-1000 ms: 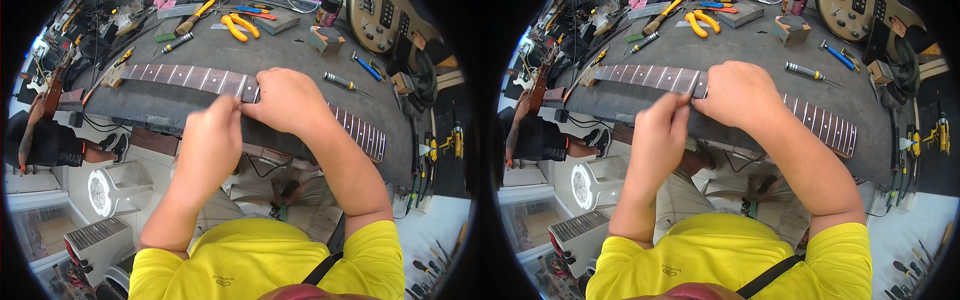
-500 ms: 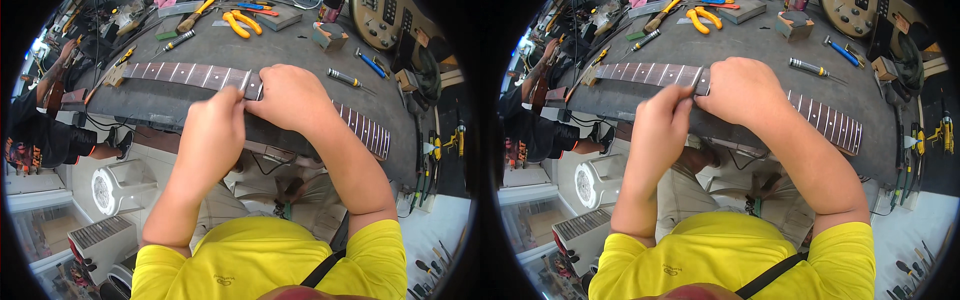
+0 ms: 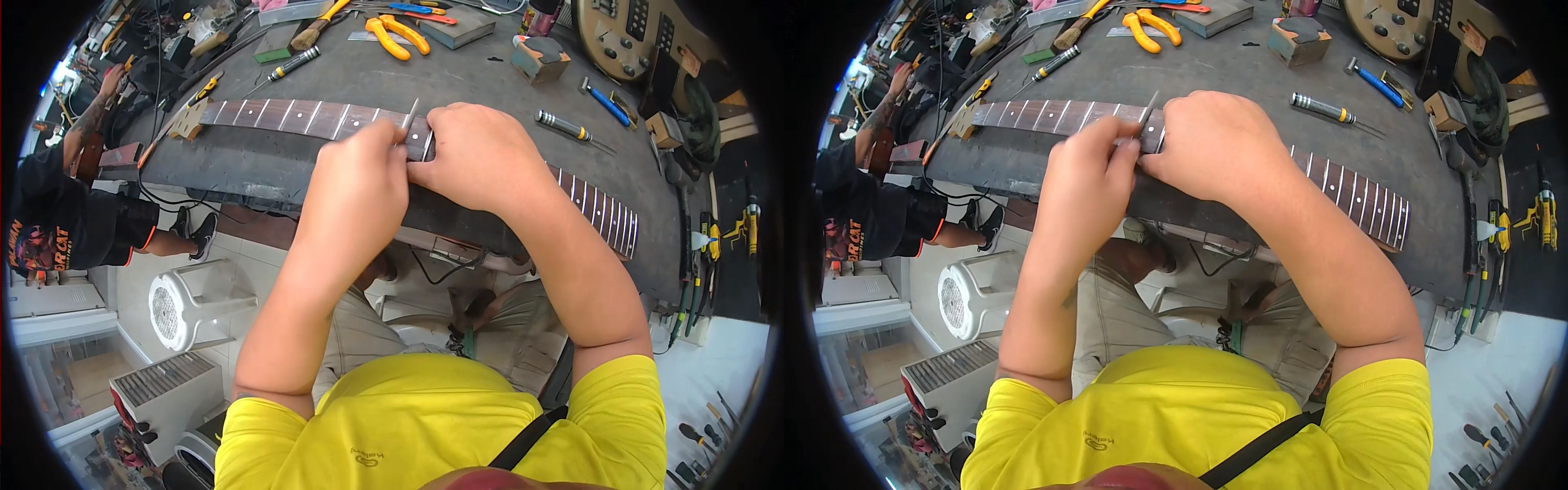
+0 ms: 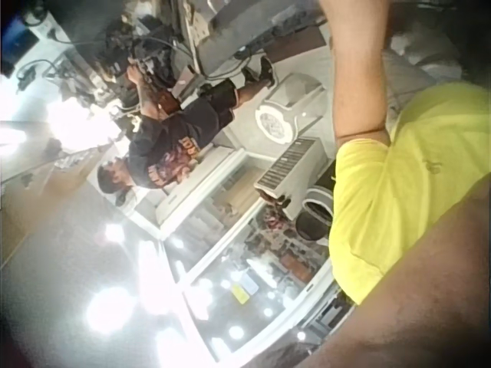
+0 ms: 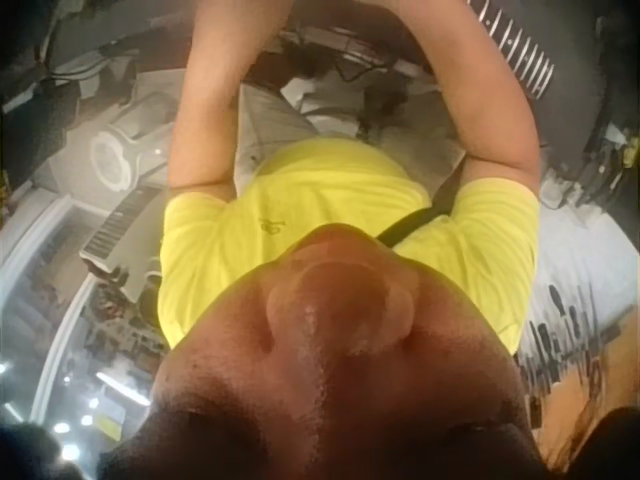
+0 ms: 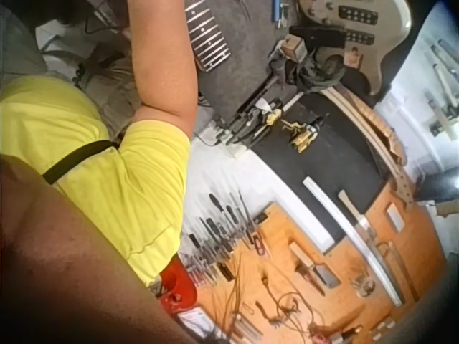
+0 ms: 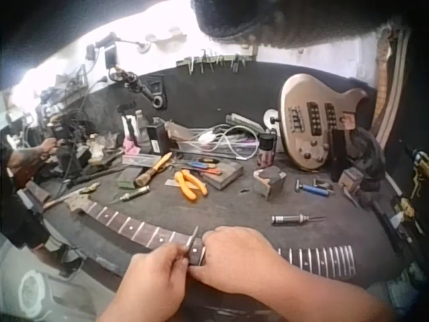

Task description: The person files and shapes the fret edges along a detached guitar neck fretboard using a small metal file by hand.

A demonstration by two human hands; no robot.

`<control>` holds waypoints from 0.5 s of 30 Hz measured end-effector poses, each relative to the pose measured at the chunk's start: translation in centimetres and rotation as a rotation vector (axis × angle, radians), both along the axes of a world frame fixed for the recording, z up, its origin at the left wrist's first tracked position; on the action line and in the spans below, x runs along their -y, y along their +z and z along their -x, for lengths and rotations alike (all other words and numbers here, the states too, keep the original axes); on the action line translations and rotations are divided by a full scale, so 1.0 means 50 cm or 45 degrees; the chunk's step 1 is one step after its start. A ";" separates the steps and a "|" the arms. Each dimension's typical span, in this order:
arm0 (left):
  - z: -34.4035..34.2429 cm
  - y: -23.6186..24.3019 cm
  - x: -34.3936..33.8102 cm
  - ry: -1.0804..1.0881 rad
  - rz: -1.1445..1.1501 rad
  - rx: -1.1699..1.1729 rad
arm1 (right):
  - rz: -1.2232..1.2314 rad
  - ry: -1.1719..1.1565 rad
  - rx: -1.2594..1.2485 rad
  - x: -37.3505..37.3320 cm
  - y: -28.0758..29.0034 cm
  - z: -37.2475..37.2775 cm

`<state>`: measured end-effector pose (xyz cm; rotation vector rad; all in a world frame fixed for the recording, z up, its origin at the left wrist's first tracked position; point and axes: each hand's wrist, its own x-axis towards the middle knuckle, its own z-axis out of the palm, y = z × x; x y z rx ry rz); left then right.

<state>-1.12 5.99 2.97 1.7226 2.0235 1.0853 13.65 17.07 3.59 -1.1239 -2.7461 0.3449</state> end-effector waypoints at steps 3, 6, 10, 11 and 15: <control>-0.004 -0.032 0.102 -0.012 -0.134 -0.021 | 0.028 -0.001 -0.018 0.001 -0.007 0.005; -0.003 -0.025 0.121 0.002 -0.100 0.055 | 0.046 0.009 0.002 0.005 -0.002 0.017; 0.007 0.007 0.005 -0.049 -0.098 -0.094 | -0.021 0.031 -0.006 0.002 -0.007 0.005; 0.007 0.013 0.002 -0.033 -0.019 -0.013 | -0.033 0.025 -0.038 0.003 -0.008 0.004; -0.009 -0.039 0.126 -0.050 -0.179 -0.058 | 0.007 0.012 -0.031 0.003 -0.014 0.000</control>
